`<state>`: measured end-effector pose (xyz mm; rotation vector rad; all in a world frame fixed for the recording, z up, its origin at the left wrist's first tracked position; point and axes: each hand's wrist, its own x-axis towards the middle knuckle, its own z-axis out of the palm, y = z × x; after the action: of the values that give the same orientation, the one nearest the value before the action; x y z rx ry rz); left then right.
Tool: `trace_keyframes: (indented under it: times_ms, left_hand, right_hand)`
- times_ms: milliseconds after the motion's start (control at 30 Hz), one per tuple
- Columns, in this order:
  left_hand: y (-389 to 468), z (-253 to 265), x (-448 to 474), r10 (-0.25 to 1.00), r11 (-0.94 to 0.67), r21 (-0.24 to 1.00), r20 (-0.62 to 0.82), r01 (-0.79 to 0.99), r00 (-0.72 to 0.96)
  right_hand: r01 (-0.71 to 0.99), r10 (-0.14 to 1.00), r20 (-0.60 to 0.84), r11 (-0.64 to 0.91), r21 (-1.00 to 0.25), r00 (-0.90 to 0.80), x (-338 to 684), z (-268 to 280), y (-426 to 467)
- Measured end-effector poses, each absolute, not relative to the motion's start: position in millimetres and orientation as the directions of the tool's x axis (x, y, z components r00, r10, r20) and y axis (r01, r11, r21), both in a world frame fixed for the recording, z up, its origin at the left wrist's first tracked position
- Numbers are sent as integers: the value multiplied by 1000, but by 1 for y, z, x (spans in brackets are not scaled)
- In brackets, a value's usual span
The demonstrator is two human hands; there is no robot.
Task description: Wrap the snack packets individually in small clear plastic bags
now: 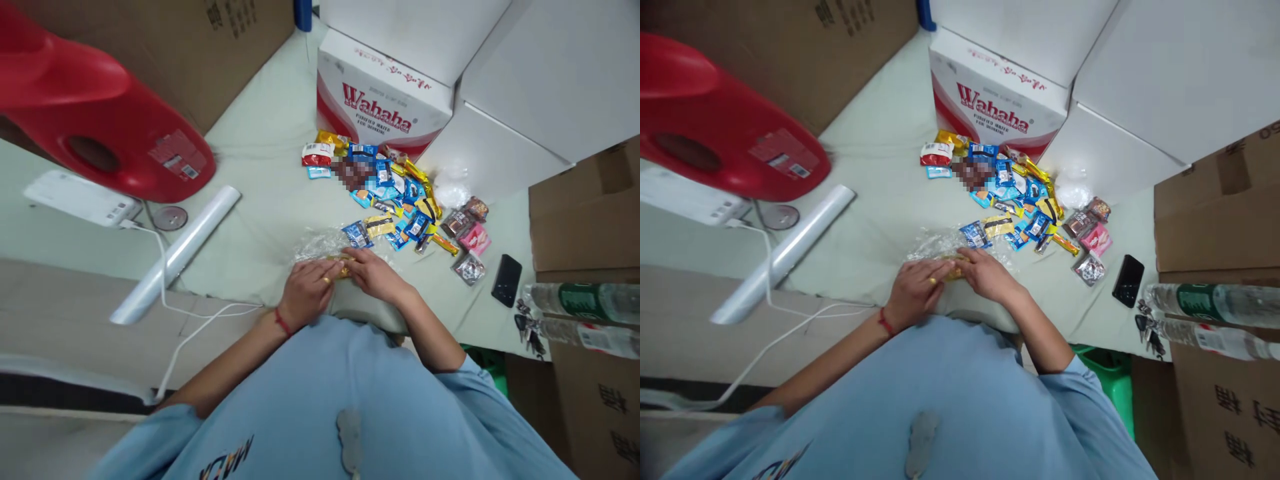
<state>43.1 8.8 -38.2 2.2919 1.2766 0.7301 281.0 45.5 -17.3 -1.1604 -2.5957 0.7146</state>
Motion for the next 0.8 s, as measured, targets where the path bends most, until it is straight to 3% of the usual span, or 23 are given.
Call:
trace_keyframes:
  times_ms: [100, 233, 367, 467, 633, 800]
  left_hand:
    - [18, -49, 59, 848, -504, 553, 173, 663, 501]
    - [23, -54, 59, 837, -527, 507, 174, 682, 518]
    - [14, -51, 58, 832, -550, 442, 208, 709, 515]
    - [8, -51, 60, 844, -535, 400, 220, 744, 488]
    - [7, -49, 64, 851, -525, 356, 209, 773, 482]
    - [11, -47, 66, 849, -526, 375, 187, 763, 494]
  right_hand:
    - [671, 803, 15, 509, -539, -596, 289, -9, 70]
    - [806, 869, 62, 479, -348, -490, 285, -9, 116]
    - [796, 800, -98, 561, -229, -592, 267, -20, 154]
    - [710, 695, -164, 652, -266, -700, 260, -24, 168]
    - [606, 643, -35, 701, -375, -765, 264, -13, 165]
    - [590, 623, 33, 755, -287, -782, 273, 8, 118]
